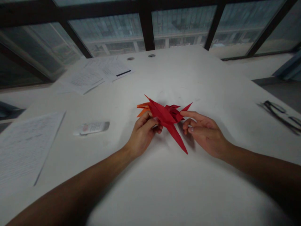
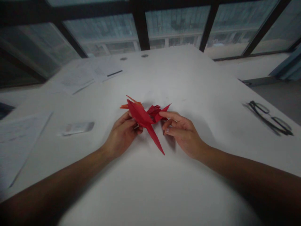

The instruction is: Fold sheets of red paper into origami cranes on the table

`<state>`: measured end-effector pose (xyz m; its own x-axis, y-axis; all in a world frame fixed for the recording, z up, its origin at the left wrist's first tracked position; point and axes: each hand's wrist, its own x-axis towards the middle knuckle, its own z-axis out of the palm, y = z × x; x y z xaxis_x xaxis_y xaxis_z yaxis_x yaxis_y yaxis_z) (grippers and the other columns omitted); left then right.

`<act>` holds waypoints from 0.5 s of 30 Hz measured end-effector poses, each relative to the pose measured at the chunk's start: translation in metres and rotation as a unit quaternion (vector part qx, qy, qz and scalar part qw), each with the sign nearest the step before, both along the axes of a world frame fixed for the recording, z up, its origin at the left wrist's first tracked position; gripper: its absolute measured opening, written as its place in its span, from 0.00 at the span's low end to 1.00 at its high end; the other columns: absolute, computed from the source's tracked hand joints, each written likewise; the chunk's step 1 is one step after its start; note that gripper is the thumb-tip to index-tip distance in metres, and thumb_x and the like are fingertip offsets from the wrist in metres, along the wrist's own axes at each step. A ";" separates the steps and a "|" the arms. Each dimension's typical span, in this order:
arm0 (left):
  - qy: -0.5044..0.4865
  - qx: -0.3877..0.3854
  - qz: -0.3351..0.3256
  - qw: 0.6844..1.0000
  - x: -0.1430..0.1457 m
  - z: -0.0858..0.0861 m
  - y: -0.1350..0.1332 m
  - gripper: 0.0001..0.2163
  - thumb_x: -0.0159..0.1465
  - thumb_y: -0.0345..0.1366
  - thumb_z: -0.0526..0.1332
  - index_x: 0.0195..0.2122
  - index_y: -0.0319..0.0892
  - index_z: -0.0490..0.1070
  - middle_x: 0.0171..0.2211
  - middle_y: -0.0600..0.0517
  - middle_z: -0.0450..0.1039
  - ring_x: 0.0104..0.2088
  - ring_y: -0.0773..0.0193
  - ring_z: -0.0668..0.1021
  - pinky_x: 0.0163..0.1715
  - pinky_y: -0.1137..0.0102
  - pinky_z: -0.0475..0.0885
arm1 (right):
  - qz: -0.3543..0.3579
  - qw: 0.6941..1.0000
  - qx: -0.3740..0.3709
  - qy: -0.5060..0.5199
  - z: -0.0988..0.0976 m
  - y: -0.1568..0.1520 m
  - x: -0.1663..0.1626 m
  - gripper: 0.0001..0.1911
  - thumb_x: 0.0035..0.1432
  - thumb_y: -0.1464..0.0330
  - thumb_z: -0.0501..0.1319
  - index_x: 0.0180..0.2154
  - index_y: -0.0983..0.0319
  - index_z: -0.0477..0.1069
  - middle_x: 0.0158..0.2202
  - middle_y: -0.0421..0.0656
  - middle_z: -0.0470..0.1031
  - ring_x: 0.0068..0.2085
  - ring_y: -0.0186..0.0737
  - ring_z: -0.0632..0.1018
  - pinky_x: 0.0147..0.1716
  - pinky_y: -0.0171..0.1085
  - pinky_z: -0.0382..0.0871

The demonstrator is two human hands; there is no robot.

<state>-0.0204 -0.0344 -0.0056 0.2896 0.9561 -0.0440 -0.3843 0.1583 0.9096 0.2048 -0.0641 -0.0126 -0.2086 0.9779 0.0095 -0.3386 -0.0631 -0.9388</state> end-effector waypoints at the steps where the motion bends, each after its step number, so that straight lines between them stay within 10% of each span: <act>1: -0.002 0.010 0.002 1.000 0.000 -0.001 0.000 0.04 0.63 0.32 0.65 0.36 0.42 0.69 0.32 0.55 0.72 0.31 0.68 0.73 0.30 0.72 0.68 | -0.007 1.000 -0.001 0.000 0.001 0.000 0.000 0.25 0.50 0.71 0.68 0.51 0.53 0.79 0.33 0.40 0.76 0.37 0.41 0.76 0.38 0.42 0.70; 15: -0.038 -0.011 0.025 0.999 -0.002 0.000 0.002 0.07 0.65 0.35 0.66 0.44 0.45 0.71 0.33 0.55 0.71 0.30 0.68 0.72 0.28 0.73 0.65 | -0.035 0.992 0.108 -0.048 0.004 0.001 0.004 0.08 0.56 0.71 0.66 0.38 0.56 0.82 0.39 0.42 0.75 0.37 0.41 0.73 0.37 0.42 0.68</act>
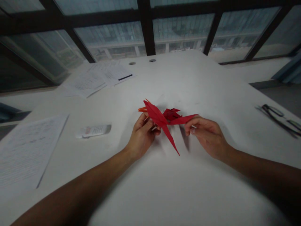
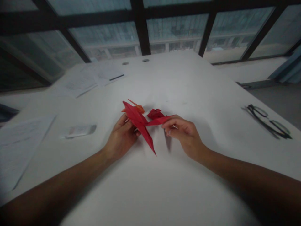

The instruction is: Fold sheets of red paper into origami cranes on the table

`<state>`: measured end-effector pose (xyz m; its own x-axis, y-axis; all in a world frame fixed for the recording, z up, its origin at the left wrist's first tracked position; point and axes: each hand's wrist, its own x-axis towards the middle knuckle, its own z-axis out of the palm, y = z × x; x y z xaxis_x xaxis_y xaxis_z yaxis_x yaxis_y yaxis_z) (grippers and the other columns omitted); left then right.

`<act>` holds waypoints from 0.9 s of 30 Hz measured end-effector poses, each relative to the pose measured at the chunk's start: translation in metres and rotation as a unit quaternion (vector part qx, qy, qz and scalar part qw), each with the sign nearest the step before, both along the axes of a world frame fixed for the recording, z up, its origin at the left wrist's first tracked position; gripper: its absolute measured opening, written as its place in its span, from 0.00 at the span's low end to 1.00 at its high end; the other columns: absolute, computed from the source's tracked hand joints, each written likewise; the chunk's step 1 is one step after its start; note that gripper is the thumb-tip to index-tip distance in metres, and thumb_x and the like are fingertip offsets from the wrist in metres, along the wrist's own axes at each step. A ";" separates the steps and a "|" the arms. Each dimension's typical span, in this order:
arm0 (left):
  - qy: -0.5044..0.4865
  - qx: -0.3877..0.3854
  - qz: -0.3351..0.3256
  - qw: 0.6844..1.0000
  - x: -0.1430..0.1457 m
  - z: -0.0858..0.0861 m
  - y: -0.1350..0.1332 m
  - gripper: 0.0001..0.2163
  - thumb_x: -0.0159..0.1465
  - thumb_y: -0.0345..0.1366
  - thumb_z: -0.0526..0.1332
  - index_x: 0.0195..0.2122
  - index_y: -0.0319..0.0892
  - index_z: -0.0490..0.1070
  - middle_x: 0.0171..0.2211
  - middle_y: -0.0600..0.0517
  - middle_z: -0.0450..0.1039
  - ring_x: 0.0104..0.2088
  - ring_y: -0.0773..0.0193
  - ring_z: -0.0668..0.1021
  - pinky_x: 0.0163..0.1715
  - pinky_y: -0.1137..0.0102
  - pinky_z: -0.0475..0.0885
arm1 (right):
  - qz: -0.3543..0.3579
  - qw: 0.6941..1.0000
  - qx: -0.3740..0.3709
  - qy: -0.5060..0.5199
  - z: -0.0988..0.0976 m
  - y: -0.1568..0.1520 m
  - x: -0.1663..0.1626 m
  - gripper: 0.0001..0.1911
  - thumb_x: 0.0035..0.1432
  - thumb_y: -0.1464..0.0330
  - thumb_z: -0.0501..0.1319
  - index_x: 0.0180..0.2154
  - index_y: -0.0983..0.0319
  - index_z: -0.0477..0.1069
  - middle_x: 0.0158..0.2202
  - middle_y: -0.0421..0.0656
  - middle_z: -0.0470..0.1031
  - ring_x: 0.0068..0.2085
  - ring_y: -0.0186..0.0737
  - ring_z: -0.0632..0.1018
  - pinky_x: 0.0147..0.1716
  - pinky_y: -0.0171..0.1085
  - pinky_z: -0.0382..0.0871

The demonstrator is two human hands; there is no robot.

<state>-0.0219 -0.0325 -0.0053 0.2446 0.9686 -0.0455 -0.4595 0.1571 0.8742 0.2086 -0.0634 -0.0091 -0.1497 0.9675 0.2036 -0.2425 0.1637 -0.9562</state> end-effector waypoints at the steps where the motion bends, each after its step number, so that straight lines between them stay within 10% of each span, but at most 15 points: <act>1: -0.002 0.002 -0.003 1.000 0.000 0.000 0.000 0.08 0.65 0.35 0.67 0.44 0.46 0.71 0.33 0.55 0.71 0.30 0.68 0.71 0.28 0.73 0.65 | -0.013 1.000 0.010 0.006 0.001 0.001 0.001 0.06 0.56 0.72 0.66 0.35 0.56 0.81 0.40 0.42 0.74 0.37 0.41 0.73 0.37 0.42 0.68; 7: 0.024 0.049 -0.064 0.996 -0.002 -0.009 0.001 0.09 0.64 0.36 0.70 0.43 0.45 0.72 0.34 0.55 0.72 0.30 0.69 0.73 0.30 0.73 0.68 | -0.090 0.995 0.043 0.028 0.012 0.011 0.007 0.07 0.63 0.69 0.62 0.43 0.53 0.76 0.46 0.41 0.74 0.42 0.41 0.75 0.41 0.42 0.71; 13: 0.081 0.084 -0.155 0.981 -0.010 -0.018 0.005 0.13 0.65 0.41 0.70 0.44 0.42 0.72 0.33 0.53 0.73 0.29 0.68 0.74 0.31 0.72 0.69 | 0.058 0.977 0.142 -0.149 0.011 -0.003 0.004 0.32 0.62 0.70 0.67 0.64 0.48 0.65 0.65 0.45 0.67 0.60 0.50 0.72 0.58 0.50 0.68; 18: 0.089 0.085 -0.183 0.975 -0.009 -0.011 0.004 0.12 0.65 0.40 0.70 0.45 0.41 0.73 0.35 0.51 0.76 0.31 0.66 0.76 0.34 0.72 0.70 | 0.081 0.973 0.127 -0.177 0.008 -0.011 0.001 0.42 0.58 0.75 0.69 0.68 0.47 0.58 0.60 0.45 0.72 0.53 0.46 0.75 0.59 0.50 0.67; 27: 0.068 0.060 -0.149 0.985 -0.006 -0.008 0.003 0.10 0.65 0.38 0.70 0.43 0.41 0.74 0.35 0.52 0.75 0.33 0.67 0.76 0.36 0.73 0.70 | 0.044 0.946 0.246 -0.207 0.020 -0.007 -0.002 0.03 0.62 0.71 0.68 0.37 0.59 0.75 0.36 0.42 0.77 0.38 0.39 0.77 0.40 0.40 0.72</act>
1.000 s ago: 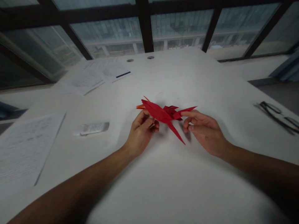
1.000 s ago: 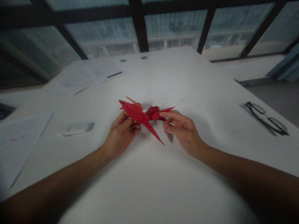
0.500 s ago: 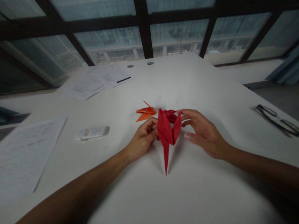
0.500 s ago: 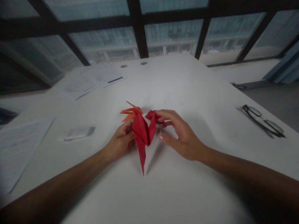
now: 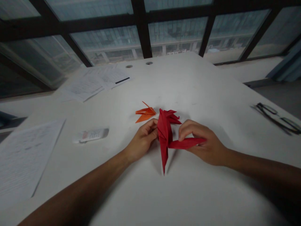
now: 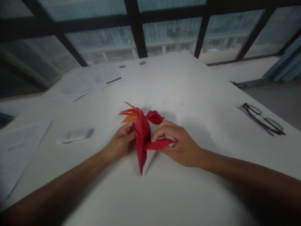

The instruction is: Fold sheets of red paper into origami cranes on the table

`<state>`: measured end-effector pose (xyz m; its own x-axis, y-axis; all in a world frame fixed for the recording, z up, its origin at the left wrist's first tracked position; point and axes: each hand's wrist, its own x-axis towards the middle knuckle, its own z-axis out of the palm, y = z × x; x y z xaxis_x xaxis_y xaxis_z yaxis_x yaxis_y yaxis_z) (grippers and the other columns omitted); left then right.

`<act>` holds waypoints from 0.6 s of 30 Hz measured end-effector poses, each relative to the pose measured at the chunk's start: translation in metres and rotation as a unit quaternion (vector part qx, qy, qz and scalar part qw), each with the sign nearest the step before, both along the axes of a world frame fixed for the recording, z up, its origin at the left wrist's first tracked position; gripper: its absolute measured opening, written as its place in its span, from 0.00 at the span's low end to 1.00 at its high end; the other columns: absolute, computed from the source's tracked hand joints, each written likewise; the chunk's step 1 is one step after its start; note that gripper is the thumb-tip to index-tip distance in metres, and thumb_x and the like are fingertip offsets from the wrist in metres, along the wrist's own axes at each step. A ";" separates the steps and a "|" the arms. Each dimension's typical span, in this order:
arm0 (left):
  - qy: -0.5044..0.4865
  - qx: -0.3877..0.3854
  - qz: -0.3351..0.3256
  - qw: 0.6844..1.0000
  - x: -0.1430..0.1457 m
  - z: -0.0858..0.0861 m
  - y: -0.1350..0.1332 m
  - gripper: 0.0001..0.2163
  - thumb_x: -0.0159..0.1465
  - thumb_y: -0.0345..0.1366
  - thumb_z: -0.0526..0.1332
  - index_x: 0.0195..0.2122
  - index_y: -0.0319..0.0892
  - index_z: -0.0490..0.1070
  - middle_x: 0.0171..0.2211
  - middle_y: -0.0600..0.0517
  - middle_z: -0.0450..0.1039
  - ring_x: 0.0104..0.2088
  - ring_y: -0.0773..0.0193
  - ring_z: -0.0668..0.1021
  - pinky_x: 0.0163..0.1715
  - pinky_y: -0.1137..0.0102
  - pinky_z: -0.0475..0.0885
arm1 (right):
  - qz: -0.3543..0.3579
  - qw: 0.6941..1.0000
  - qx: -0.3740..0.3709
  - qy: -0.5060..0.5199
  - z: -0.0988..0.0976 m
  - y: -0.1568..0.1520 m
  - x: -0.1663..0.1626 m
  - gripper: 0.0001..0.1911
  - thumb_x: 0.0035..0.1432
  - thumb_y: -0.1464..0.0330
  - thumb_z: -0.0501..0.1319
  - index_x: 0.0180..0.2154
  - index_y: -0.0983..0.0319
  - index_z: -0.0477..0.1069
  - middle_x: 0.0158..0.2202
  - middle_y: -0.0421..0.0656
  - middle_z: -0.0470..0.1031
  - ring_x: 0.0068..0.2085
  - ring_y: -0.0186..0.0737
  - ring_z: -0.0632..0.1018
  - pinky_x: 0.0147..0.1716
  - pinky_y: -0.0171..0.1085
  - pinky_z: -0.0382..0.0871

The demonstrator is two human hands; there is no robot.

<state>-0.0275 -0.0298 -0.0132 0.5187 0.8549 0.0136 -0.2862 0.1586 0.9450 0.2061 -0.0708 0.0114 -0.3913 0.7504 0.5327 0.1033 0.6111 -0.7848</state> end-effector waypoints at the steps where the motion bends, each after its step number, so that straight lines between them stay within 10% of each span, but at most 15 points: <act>1: -0.007 -0.014 0.016 1.000 0.001 -0.001 0.000 0.10 0.65 0.38 0.70 0.44 0.41 0.74 0.36 0.52 0.75 0.34 0.67 0.76 0.36 0.72 0.70 | -0.014 1.000 0.026 0.008 0.001 0.000 0.000 0.04 0.63 0.72 0.68 0.38 0.59 0.75 0.37 0.43 0.77 0.39 0.40 0.78 0.40 0.41 0.72; 13: -0.061 -0.062 0.047 0.995 0.003 0.005 0.000 0.14 0.71 0.49 0.59 0.44 0.44 0.73 0.36 0.51 0.74 0.31 0.65 0.74 0.33 0.70 0.70 | -0.108 0.907 0.379 -0.151 -0.003 -0.002 0.011 0.04 0.65 0.75 0.64 0.40 0.62 0.77 0.40 0.46 0.84 0.42 0.45 0.80 0.46 0.51 0.72; 18: -0.021 0.047 -0.004 0.999 0.003 0.008 -0.009 0.23 0.64 0.52 0.68 0.54 0.45 0.70 0.41 0.48 0.74 0.38 0.61 0.75 0.37 0.68 0.71 | -0.126 0.863 0.445 -0.205 0.000 -0.005 0.010 0.06 0.63 0.76 0.66 0.36 0.59 0.78 0.37 0.40 0.85 0.39 0.40 0.80 0.48 0.50 0.71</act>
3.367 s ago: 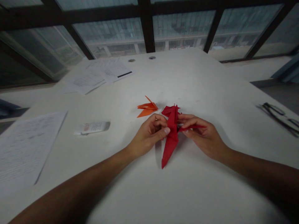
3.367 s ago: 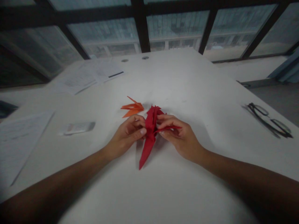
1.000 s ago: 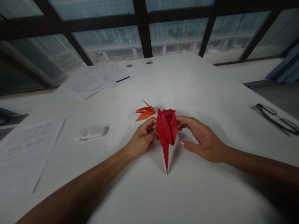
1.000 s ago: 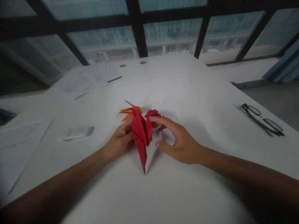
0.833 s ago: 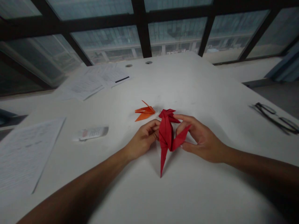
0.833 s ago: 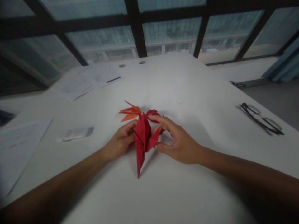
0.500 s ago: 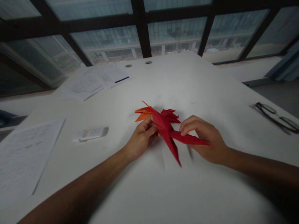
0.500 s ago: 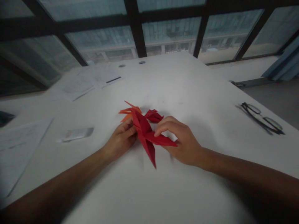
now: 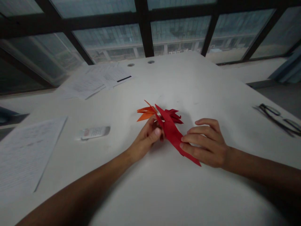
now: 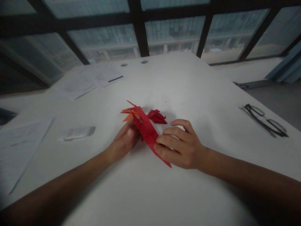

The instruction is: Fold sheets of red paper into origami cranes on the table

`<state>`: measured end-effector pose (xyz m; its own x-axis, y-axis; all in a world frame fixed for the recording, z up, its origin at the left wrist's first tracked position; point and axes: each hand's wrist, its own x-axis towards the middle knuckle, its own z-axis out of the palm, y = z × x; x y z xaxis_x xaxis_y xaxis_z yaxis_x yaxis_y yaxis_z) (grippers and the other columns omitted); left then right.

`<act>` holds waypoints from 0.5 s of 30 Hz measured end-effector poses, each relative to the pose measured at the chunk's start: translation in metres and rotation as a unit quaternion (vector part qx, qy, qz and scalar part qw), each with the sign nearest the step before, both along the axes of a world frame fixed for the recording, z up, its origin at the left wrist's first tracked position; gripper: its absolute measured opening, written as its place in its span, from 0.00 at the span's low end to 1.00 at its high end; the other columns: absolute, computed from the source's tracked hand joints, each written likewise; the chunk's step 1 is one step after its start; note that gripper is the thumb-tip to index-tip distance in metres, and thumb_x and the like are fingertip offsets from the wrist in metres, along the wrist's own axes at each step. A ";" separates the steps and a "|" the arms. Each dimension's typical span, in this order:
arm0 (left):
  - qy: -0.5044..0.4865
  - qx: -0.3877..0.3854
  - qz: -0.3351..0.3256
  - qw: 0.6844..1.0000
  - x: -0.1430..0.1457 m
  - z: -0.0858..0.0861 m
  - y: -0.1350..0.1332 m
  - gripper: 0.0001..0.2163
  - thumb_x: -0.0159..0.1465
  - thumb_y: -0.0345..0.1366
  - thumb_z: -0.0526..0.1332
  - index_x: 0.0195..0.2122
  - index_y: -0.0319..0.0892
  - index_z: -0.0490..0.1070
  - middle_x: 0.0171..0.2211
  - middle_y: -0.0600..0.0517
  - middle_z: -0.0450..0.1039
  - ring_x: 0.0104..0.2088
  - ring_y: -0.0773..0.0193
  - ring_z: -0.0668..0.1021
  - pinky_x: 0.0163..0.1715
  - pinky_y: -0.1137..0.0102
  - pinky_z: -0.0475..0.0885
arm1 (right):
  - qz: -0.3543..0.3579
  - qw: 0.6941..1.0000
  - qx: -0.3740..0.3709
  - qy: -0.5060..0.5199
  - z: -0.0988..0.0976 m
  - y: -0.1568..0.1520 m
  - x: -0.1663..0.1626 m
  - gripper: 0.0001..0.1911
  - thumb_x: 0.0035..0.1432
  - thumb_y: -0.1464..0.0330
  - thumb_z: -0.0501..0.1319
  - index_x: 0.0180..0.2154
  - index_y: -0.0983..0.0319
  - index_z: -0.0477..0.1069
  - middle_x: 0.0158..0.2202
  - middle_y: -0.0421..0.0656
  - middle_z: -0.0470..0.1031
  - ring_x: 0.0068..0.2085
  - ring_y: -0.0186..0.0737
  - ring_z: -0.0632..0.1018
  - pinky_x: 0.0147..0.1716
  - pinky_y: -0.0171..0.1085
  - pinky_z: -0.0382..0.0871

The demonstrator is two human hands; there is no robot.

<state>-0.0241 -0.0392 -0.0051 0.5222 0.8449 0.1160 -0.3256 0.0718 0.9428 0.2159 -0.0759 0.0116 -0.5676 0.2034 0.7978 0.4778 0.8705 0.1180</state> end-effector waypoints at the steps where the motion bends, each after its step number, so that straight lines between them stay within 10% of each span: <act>1: 0.021 0.019 -0.004 1.000 0.001 0.000 -0.002 0.24 0.62 0.48 0.71 0.55 0.45 0.69 0.44 0.48 0.75 0.40 0.60 0.76 0.41 0.68 0.72 | -0.003 1.000 0.010 -0.009 0.000 -0.001 -0.001 0.07 0.62 0.76 0.67 0.35 0.59 0.78 0.36 0.39 0.84 0.39 0.40 0.80 0.48 0.50 0.71; 6: 0.052 0.027 0.020 0.998 0.005 0.000 -0.005 0.22 0.62 0.34 0.72 0.54 0.44 0.68 0.46 0.49 0.76 0.45 0.60 0.77 0.49 0.65 0.73 | 0.010 0.999 -0.007 -0.036 -0.008 -0.002 -0.005 0.07 0.60 0.77 0.67 0.37 0.59 0.78 0.38 0.40 0.83 0.40 0.40 0.79 0.50 0.50 0.71; 11: 0.027 0.027 0.062 0.997 0.004 -0.003 0.000 0.15 0.62 0.33 0.72 0.48 0.41 0.70 0.42 0.50 0.78 0.42 0.63 0.79 0.47 0.67 0.75 | 0.092 0.977 -0.179 0.073 -0.013 -0.002 -0.007 0.13 0.56 0.79 0.60 0.41 0.59 0.74 0.41 0.45 0.80 0.42 0.45 0.78 0.44 0.50 0.75; 15: 0.044 0.023 0.061 0.997 0.003 0.000 -0.001 0.14 0.61 0.32 0.73 0.45 0.41 0.72 0.41 0.50 0.80 0.41 0.62 0.80 0.46 0.67 0.76 | 0.015 0.935 -0.310 0.174 -0.011 -0.004 -0.010 0.17 0.59 0.71 0.66 0.50 0.57 0.71 0.47 0.48 0.76 0.48 0.49 0.77 0.48 0.49 0.74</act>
<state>-0.0207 -0.0397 -0.0049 0.4249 0.8979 0.1148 -0.2450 -0.0080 0.9695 0.2061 -0.0800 0.0007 -0.3082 0.6759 0.6695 0.3684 0.7336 -0.5710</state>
